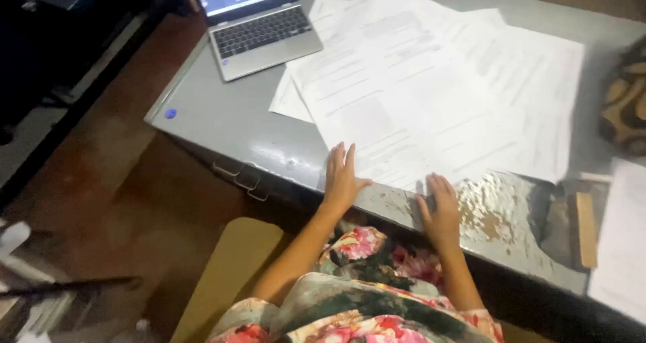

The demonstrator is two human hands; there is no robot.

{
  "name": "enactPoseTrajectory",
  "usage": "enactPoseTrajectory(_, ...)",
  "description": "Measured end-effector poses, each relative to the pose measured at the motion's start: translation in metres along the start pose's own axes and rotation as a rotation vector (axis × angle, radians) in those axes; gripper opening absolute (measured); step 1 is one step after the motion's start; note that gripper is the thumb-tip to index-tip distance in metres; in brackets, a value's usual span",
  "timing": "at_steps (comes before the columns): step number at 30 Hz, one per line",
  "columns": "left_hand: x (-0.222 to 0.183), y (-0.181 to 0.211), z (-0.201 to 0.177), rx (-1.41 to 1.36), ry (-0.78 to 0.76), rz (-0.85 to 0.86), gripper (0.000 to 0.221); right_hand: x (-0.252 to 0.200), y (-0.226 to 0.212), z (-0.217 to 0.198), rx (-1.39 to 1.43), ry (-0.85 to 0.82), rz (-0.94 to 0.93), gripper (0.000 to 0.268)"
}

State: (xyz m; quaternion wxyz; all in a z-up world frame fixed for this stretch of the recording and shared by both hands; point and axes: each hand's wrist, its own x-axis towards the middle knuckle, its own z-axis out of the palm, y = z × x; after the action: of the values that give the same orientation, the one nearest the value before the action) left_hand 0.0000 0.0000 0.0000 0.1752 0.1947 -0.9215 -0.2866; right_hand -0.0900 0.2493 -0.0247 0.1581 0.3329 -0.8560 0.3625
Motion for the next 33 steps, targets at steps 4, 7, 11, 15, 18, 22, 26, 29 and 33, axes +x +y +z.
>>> enactPoseTrajectory(4, 0.003, 0.003, -0.005, 0.062, 0.077, 0.094, 0.110, 0.006, -0.007, -0.010, 0.048, -0.002, -0.039, 0.050)
enactPoseTrajectory(7, -0.001, 0.015, -0.016, -0.150, -0.046, -0.254, 0.131, 0.009, -0.036, -0.026, 0.136, -0.042, 0.205, 0.044)
enactPoseTrajectory(11, 0.015, 0.016, -0.015, -0.455, 0.100, -0.525, 0.120, 0.007, -0.029, -0.025, 0.112, 0.065, 0.173, 0.042)
enactPoseTrajectory(15, 0.034, 0.027, -0.039, -0.747, 0.021, -0.855, 0.116, 0.008, -0.033, -0.027, 0.142, 0.046, 0.222, 0.044)
enactPoseTrajectory(18, 0.041, 0.020, -0.040, -0.929, 0.053, -0.915, 0.113, 0.009, -0.034, -0.029, 0.178, 0.008, 0.291, 0.045)
enactPoseTrajectory(22, 0.045, 0.022, -0.047, -1.162, 0.056, -0.946, 0.098, 0.006, -0.030, -0.026, 0.122, -0.017, 0.284, 0.045)
enactPoseTrajectory(26, 0.043, 0.051, -0.055, -1.326, 0.059, -0.948, 0.092, 0.009, -0.031, -0.027, 0.156, 0.003, 0.263, 0.043)
enactPoseTrajectory(29, 0.033, 0.082, -0.068, -1.163, -0.129, -0.936, 0.085, 0.009, -0.036, -0.030, 0.146, 0.044, 0.239, 0.040)
enactPoseTrajectory(33, 0.036, 0.049, 0.008, -1.250, -0.192, -0.942, 0.086, 0.010, -0.054, -0.041, 0.246, 0.222, 0.297, 0.033)
